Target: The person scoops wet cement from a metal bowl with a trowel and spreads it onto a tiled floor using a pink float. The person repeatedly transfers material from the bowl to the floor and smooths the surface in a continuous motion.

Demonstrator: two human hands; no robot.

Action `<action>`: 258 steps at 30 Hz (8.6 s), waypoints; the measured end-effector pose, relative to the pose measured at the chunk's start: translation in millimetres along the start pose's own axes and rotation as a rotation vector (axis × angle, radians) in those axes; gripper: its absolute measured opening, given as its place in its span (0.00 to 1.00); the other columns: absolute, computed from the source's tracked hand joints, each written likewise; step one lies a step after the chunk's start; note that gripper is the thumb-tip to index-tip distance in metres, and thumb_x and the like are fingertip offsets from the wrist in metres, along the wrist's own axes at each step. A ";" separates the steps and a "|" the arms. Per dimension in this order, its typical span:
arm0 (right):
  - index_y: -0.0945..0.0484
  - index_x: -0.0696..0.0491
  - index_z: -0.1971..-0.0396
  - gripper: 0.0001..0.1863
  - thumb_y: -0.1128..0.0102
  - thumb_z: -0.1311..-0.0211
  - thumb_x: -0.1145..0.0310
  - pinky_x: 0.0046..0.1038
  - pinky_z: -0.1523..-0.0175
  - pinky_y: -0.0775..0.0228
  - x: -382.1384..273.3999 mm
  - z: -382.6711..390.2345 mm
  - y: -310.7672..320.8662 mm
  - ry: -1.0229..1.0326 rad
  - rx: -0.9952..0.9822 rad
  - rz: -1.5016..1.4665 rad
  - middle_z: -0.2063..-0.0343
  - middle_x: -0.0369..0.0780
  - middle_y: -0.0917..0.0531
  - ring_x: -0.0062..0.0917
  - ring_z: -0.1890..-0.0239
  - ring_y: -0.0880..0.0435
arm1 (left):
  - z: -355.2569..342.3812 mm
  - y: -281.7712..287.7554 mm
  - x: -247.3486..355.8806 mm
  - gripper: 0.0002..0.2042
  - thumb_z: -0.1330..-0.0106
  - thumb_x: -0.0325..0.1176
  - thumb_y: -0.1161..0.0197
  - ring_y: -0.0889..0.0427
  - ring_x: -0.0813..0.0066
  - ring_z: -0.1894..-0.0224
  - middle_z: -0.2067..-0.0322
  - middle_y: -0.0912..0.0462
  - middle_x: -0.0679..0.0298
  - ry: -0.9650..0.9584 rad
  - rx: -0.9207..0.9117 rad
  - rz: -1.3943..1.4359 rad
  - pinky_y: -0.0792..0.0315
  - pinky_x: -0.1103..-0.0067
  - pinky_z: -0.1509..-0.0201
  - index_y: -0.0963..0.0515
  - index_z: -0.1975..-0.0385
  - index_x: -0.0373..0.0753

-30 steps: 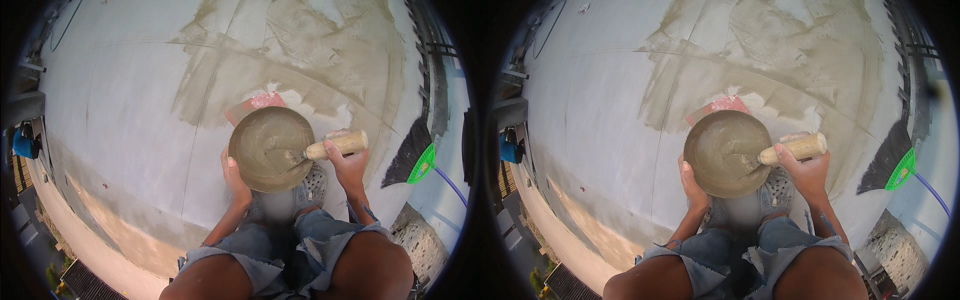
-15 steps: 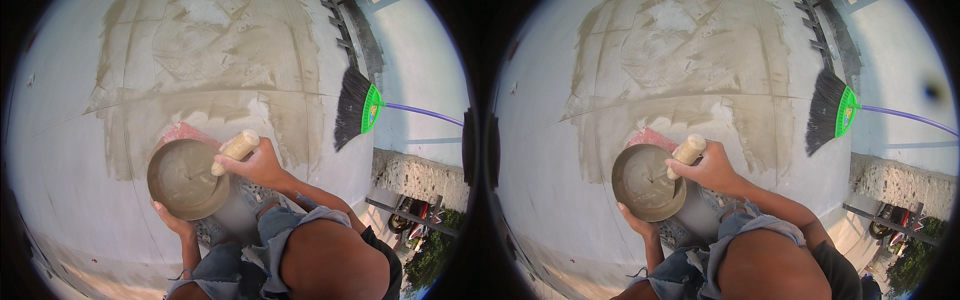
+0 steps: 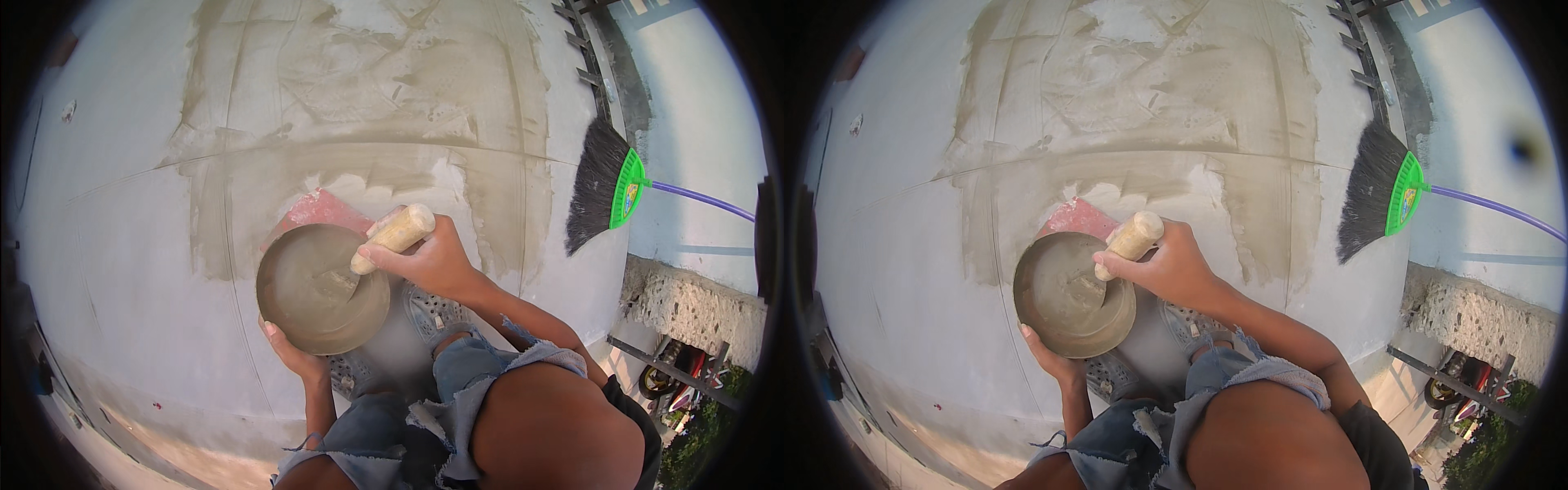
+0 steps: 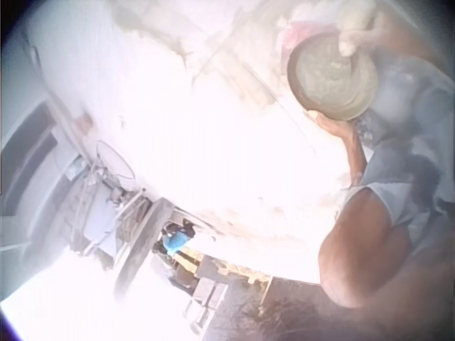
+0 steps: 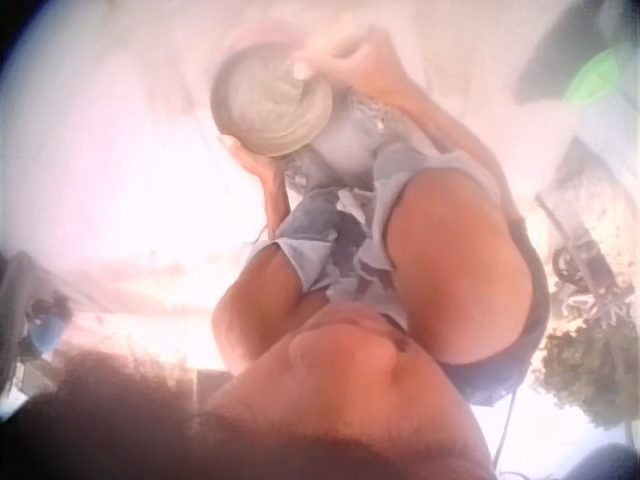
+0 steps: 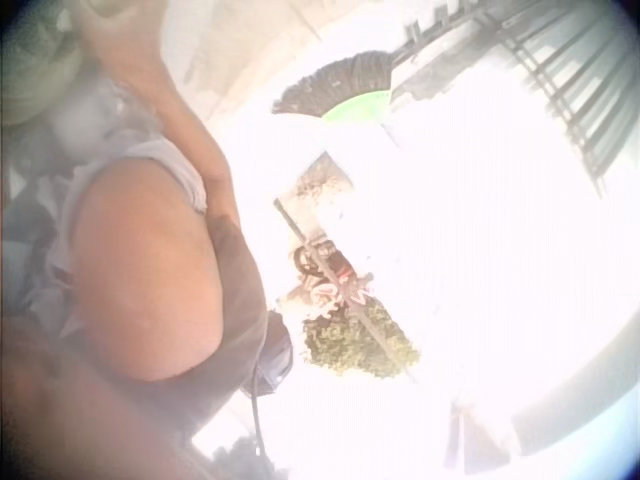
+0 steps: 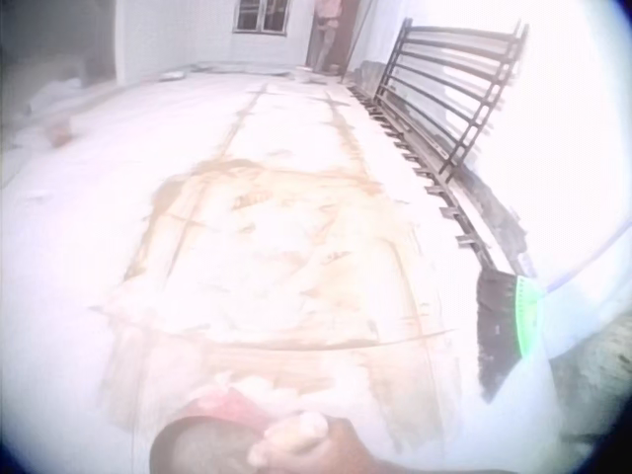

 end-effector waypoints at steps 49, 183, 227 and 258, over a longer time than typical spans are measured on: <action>0.19 0.66 0.52 0.16 0.25 0.32 0.73 0.27 0.56 0.14 73.2 190.0 215.7 0.090 0.829 -0.257 0.59 0.44 0.12 0.25 0.58 0.10 | 17.2 -209.8 -58.9 0.27 0.13 0.46 0.58 0.29 0.62 0.29 0.32 0.27 0.53 0.133 -0.634 -0.285 0.38 0.68 0.24 0.34 0.26 0.32; 0.16 0.58 0.63 0.21 0.16 0.46 0.60 0.33 0.60 0.20 19.9 156.9 304.9 0.284 0.777 0.441 0.66 0.42 0.14 0.34 0.66 0.12 | 146.7 -373.0 -6.8 0.47 0.25 0.49 0.29 0.43 0.55 0.20 0.21 0.46 0.47 -0.238 -0.675 -0.696 0.44 0.62 0.18 0.51 0.18 0.33; 0.15 0.56 0.56 0.20 0.17 0.43 0.63 0.31 0.57 0.18 20.1 167.5 224.3 0.388 0.762 0.253 0.61 0.40 0.14 0.29 0.61 0.10 | 74.2 -208.9 -83.5 0.45 0.20 0.72 0.62 0.38 0.53 0.21 0.21 0.44 0.54 0.458 -0.542 -0.361 0.34 0.52 0.24 0.49 0.18 0.41; 0.41 0.61 0.26 0.37 0.33 0.29 0.73 0.37 0.39 0.24 93.8 130.3 170.5 0.306 0.861 -0.017 0.39 0.49 0.27 0.31 0.43 0.23 | -81.6 -168.1 66.2 0.20 0.26 0.42 0.32 0.18 0.58 0.61 0.64 0.19 0.55 -0.449 -0.352 -1.131 0.24 0.67 0.51 0.20 0.41 0.35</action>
Point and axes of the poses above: each hand's wrist, its own z-axis away from the middle knuckle, its own y-axis out of the back of the hand, x = y × z, the point moved 9 cm from there along -z, towards the middle knuckle
